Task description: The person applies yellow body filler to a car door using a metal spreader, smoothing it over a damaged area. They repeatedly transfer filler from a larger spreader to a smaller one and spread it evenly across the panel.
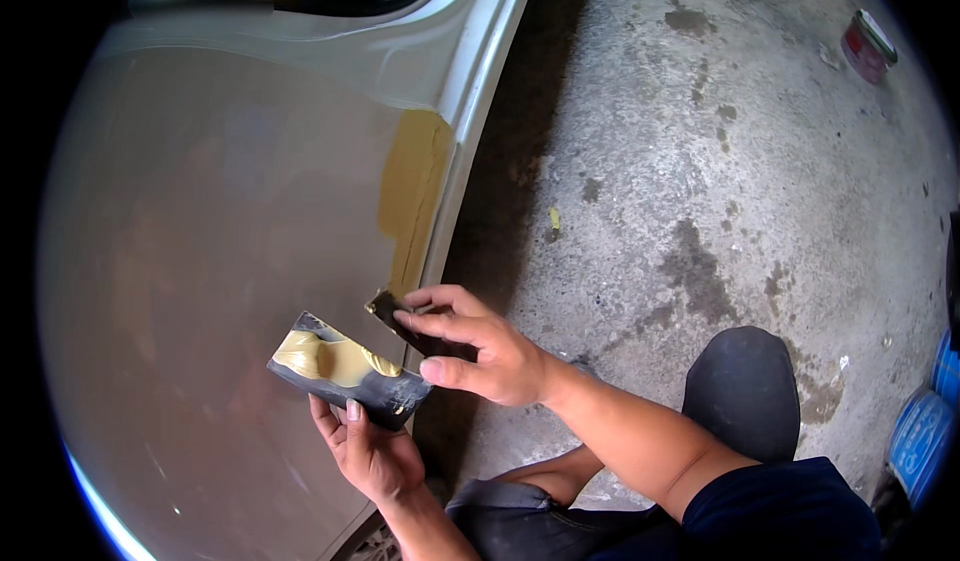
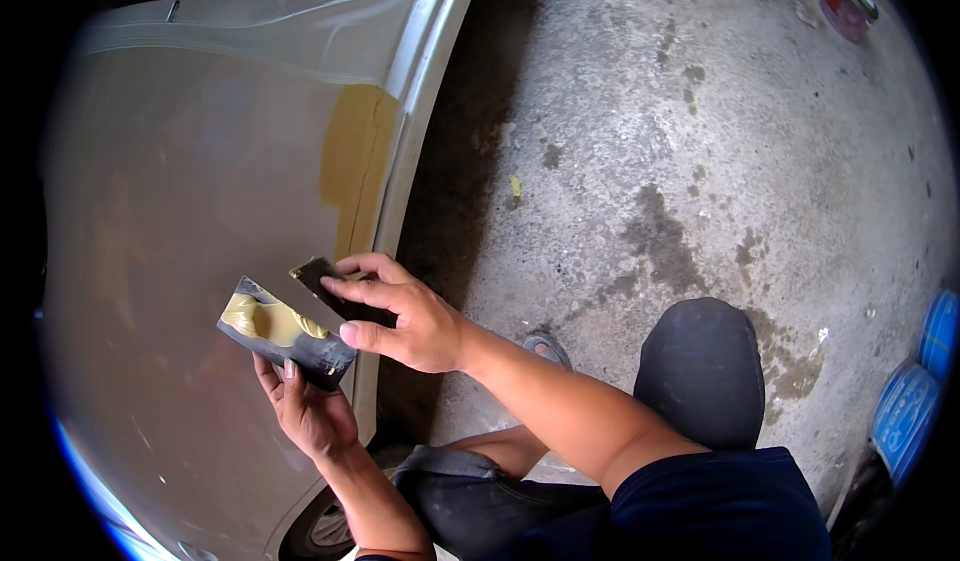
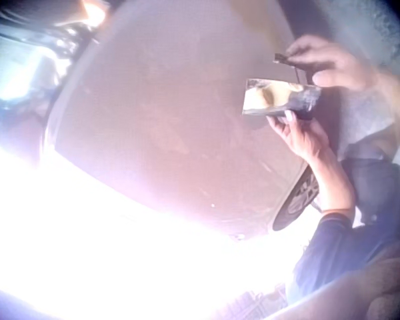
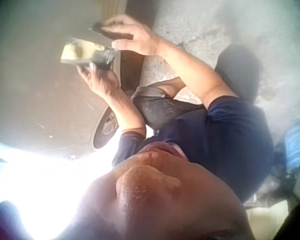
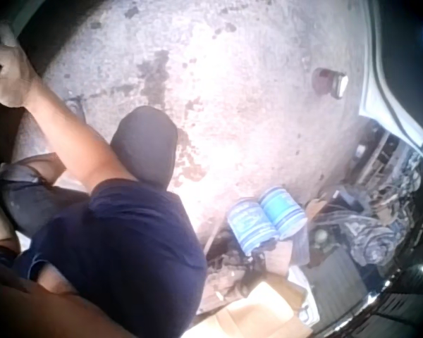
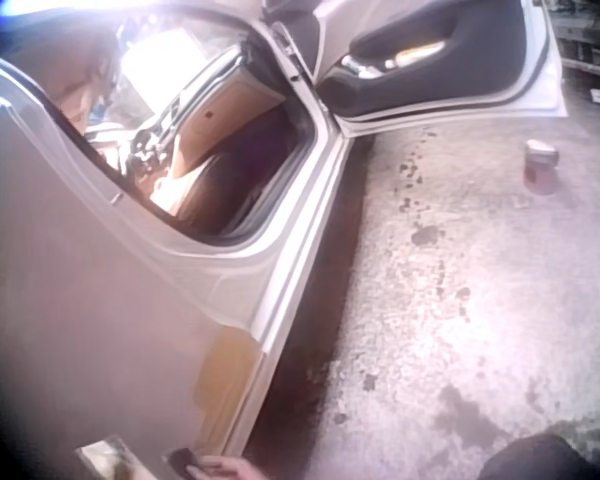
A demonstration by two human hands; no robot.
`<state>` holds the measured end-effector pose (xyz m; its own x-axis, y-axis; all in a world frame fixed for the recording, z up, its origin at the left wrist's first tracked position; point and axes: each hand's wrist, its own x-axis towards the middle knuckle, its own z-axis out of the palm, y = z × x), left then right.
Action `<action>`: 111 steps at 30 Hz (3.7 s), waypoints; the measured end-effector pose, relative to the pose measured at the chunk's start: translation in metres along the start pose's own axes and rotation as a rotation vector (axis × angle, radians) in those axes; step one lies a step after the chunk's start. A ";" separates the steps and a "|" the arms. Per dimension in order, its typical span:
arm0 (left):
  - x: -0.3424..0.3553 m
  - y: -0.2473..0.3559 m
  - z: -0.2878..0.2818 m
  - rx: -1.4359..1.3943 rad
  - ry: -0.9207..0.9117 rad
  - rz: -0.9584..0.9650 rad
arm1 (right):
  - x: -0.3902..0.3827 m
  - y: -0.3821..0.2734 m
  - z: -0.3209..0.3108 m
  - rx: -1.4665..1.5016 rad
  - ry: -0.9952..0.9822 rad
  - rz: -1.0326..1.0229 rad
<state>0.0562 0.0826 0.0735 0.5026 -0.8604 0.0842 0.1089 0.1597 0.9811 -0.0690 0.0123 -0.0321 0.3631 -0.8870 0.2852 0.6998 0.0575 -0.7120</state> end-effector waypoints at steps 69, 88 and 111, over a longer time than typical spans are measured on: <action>-0.025 0.005 -0.027 0.123 0.065 0.130 | 0.003 0.139 0.042 -0.755 0.296 -0.126; -0.020 0.012 -0.013 0.075 0.125 0.033 | 0.008 0.053 -0.023 -0.711 0.055 -0.042; -0.027 0.006 -0.039 0.058 0.192 0.083 | 0.014 0.103 0.011 -0.915 0.400 -0.271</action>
<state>0.0772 0.1257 0.0700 0.6622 -0.7369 0.1359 0.0140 0.1935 0.9810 0.0150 0.0113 -0.0941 -0.0852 -0.9154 0.3935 -0.0689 -0.3886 -0.9188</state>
